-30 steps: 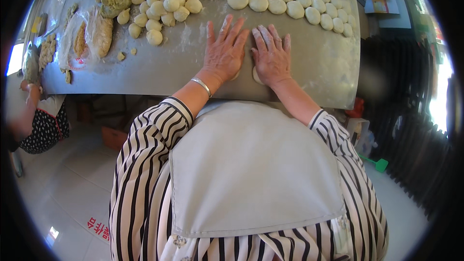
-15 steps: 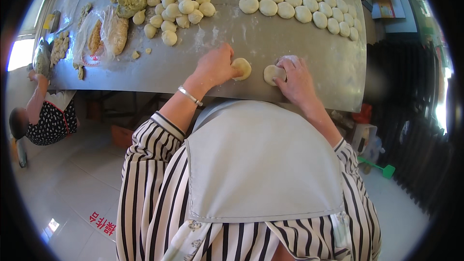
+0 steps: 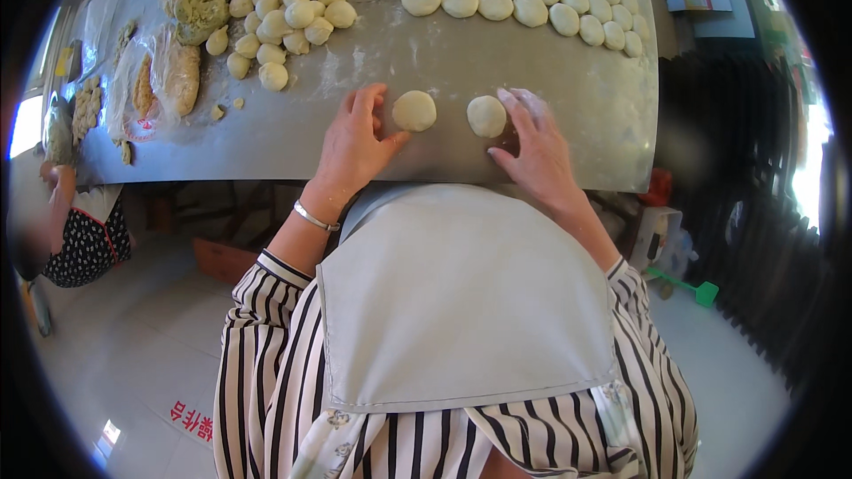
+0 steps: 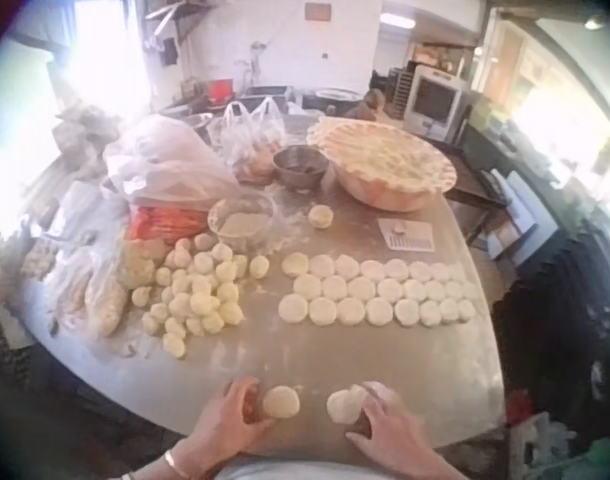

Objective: The person shapes portions of dough by hand on a stainless steel table, rolls them into flattened rounds, and places them in rows on the workspace.

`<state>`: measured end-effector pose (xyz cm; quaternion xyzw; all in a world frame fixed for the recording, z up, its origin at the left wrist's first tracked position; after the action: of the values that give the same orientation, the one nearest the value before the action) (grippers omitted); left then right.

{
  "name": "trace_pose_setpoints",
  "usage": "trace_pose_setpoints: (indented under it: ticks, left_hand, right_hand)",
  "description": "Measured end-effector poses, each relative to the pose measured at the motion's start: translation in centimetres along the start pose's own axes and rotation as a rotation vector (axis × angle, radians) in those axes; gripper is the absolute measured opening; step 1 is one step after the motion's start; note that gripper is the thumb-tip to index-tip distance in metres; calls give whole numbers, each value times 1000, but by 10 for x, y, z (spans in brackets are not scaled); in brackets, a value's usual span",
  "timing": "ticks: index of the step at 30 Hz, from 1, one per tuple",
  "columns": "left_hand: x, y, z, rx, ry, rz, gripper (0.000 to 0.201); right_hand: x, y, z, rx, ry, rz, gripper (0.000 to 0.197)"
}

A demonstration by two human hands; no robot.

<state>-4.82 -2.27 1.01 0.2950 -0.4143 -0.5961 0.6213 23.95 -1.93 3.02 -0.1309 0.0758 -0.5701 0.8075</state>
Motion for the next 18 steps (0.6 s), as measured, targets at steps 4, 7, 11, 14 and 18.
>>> trace_pose_setpoints:
  ticks: [4, 7, 11, 14, 18]
  left_hand:
    - [-12, 0, -17, -38, -46, 107, 58]
    - [-16, 5, -29, 27, -30, 143, 58]
    - [-29, 31, -53, 56, -55, 132, 57]
    - [-46, 52, -83, 117, -139, 188, 57]
    - [-94, 89, -140, 120, -192, 102, 58]
  right_hand:
    - [-19, 4, -13, -6, 11, 178, 73]
    - [-27, 12, -18, -37, -103, 202, 65]
    - [-25, 48, 6, -111, -129, -89, 57]
    - [-14, 102, 23, -77, -23, -299, 56]
    - [-10, 175, 32, -88, 151, -437, 57]
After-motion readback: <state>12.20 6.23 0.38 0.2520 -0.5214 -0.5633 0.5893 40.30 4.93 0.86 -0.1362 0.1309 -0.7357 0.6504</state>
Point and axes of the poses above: each hand's wrist, its own x-axis away from the middle knuckle, its own z-axis out of the back of the hand, y = z × x, the point moved 1 cm from there along -x, towards the middle knuckle, and after that the axes turned 9 degrees about x, right-handed, at the moved point
